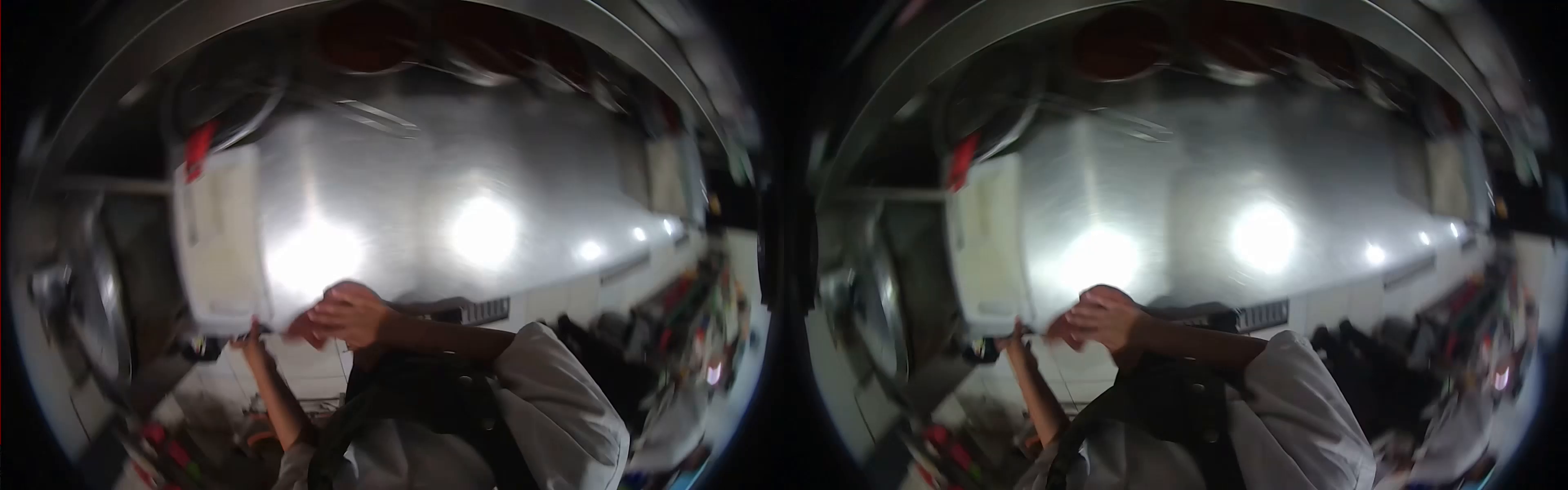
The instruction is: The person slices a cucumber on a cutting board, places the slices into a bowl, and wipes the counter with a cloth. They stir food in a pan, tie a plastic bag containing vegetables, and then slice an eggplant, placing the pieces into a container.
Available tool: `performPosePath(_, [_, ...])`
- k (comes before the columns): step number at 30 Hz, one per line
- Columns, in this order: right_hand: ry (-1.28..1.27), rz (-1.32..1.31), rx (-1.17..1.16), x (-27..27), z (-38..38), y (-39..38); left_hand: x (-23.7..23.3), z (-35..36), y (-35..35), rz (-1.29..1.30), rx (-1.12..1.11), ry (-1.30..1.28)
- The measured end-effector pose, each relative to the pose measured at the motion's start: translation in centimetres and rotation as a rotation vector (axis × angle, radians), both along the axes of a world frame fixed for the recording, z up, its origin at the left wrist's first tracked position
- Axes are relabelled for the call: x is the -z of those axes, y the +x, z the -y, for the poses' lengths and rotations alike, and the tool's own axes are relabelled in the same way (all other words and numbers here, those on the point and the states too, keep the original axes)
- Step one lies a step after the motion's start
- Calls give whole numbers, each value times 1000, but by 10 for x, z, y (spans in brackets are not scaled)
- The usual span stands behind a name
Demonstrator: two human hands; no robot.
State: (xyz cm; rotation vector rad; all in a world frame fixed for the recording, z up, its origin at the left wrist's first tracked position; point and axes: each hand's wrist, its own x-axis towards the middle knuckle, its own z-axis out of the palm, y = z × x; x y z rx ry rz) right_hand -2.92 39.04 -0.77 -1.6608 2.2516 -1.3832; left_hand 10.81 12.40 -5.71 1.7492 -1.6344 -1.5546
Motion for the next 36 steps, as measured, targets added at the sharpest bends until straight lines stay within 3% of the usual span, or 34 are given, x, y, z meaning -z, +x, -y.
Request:
performPosePath(1, [95,-198,-25,15,-31,9,1,4,-6,75,-3,-4])
performPosePath(2, [131,-175,331,-2,-70,8,-15,-3,-15,35,67,62])
performPosePath(3, [383,-18,418,6,-130,2,-22,-15,-24,-91,71,-48])
performPosePath(4, [535,43,661,7,-189,-12,-23,-17,-25,-60,32,-98])
performPosePath(7, [893,-101,1568,8,-356,-57,-38,-18,-30,98,27,-56])
performPosePath(9, [966,20,1985,8,-407,-89,-37,-15,-25,89,75,-37])
performPosePath(11, [904,-91,1902,10,-367,-111,-7,19,-8,117,64,70])
performPosePath(12, [778,-183,1720,1,-314,-111,-31,-5,-21,136,95,-2])
performPosePath(13, [524,-105,1442,-18,-249,-103,-30,-4,-24,154,128,44])
performPosePath(15, [-59,454,682,-65,-146,-54,-22,13,-14,202,198,132])
performPosePath(16, [5,529,419,-65,-108,-26,-25,25,-10,279,228,114])
performPosePath(17, [231,165,452,-24,-76,-1,-22,32,-10,331,249,100])
performPosePath(18, [399,154,353,-24,-83,-2,-14,34,-10,367,271,88])
performPosePath(19, [295,39,449,-7,-91,0,-1,36,-1,233,265,60])
performPosePath(21, [262,84,582,-28,-166,-20,51,57,25,-166,98,95])
performPosePath(22, [-167,207,820,-80,-220,-33,0,-9,8,-197,-140,179])
performPosePath(23, [-117,236,997,-76,-281,-45,18,1,28,-376,23,281])
performPosePath(25, [-12,344,1326,-69,-403,-66,53,-41,40,-203,174,290])
performPosePath(27, [630,-66,1815,-51,-529,-81,49,-124,17,8,347,296])
performPosePath(28, [769,209,2198,-1,-593,-104,47,-159,4,86,426,310])
performPosePath(29, [834,388,2314,6,-635,-135,45,-197,-9,170,522,319])
performPosePath(30, [537,361,2363,-16,-640,-166,42,-226,-20,233,602,316])
performPosePath(31, [755,483,2199,-24,-634,-203,40,-253,-30,280,676,311])
performPosePath(33, [510,-176,2066,60,-656,-279,33,-295,-47,348,800,299])
performPosePath(34, [384,0,1958,13,-596,-283,30,-313,-56,373,853,289])
performPosePath(35, [236,-231,1893,2,-548,-283,26,-330,-66,392,898,279])
performPosePath(36, [13,-216,1600,-6,-503,-266,25,-345,-77,405,941,279])
